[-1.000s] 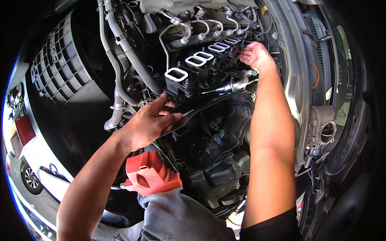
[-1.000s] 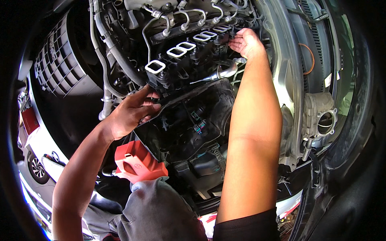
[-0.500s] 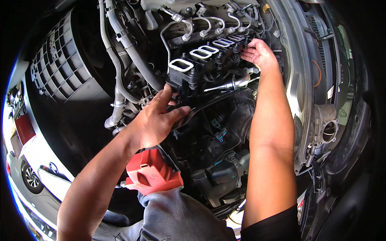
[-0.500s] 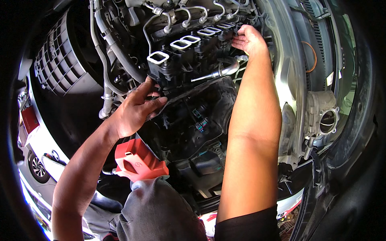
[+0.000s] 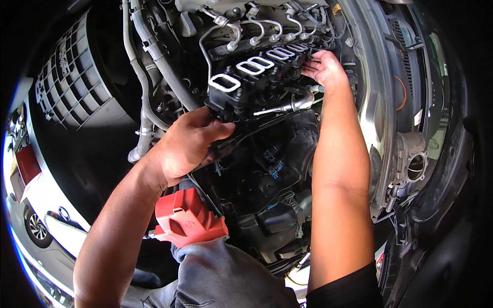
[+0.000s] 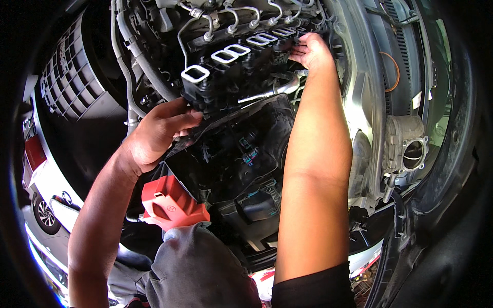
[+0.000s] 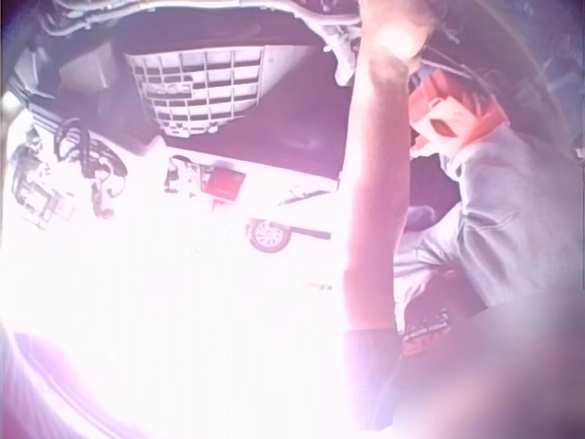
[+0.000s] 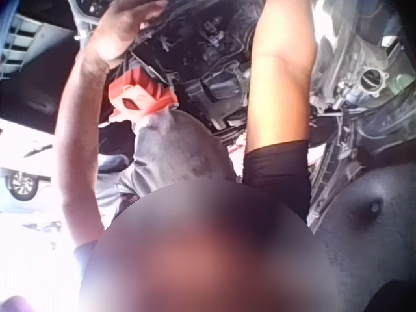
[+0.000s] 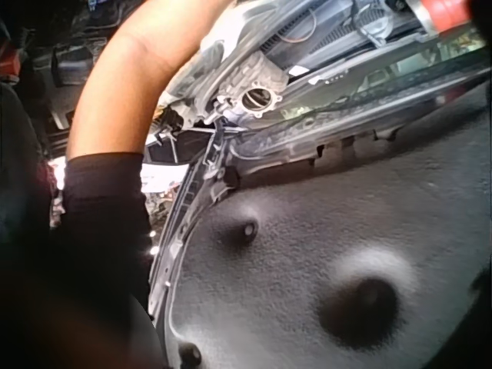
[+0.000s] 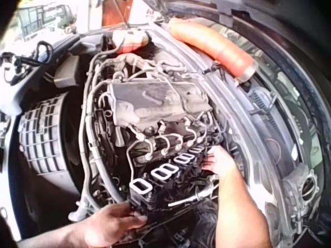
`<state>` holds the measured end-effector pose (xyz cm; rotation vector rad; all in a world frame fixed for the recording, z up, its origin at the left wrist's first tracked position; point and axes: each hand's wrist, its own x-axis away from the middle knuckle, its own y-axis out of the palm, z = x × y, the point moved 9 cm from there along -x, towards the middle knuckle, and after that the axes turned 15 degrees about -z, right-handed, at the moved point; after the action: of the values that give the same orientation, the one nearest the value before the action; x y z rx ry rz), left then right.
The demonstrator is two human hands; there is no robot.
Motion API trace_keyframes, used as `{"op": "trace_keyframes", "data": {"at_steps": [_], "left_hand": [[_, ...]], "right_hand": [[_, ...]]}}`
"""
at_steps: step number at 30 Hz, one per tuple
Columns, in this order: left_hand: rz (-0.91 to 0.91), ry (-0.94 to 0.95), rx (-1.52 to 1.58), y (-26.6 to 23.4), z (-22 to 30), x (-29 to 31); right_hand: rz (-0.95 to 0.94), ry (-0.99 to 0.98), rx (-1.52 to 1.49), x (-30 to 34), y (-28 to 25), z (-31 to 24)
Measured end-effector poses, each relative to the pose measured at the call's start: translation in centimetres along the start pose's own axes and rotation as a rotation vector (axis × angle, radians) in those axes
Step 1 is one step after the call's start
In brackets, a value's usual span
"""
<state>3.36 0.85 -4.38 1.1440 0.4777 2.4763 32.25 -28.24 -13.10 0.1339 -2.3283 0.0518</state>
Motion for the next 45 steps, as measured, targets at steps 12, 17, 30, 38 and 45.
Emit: {"op": "trace_keyframes", "data": {"at_steps": [12, 17, 30, 38, 45], "left_hand": [[-0.053, -0.027, -0.161, 0.9, 0.0, -0.1], [-0.013, -0.083, -0.309, 0.8, 0.3, 0.4], [-0.044, -0.008, -0.436, 1.2, 0.5, 0.2], [0.198, -0.036, -0.594, -1.5, 1.0, -0.6], [0.321, 0.108, -0.741, -2.0, 1.6, -0.7]], "right_hand": [[-0.043, 0.026, 0.503, 0.5, -0.7, -1.5], [-0.056, 0.039, 0.318, 0.4, -0.3, -1.1], [-0.066, 0.046, 0.129, 0.2, 0.4, -0.4], [-0.048, 0.053, 0.147, -0.3, 0.5, -0.1], [-0.075, 0.044, 0.186, 0.5, 0.3, -0.4]]}}
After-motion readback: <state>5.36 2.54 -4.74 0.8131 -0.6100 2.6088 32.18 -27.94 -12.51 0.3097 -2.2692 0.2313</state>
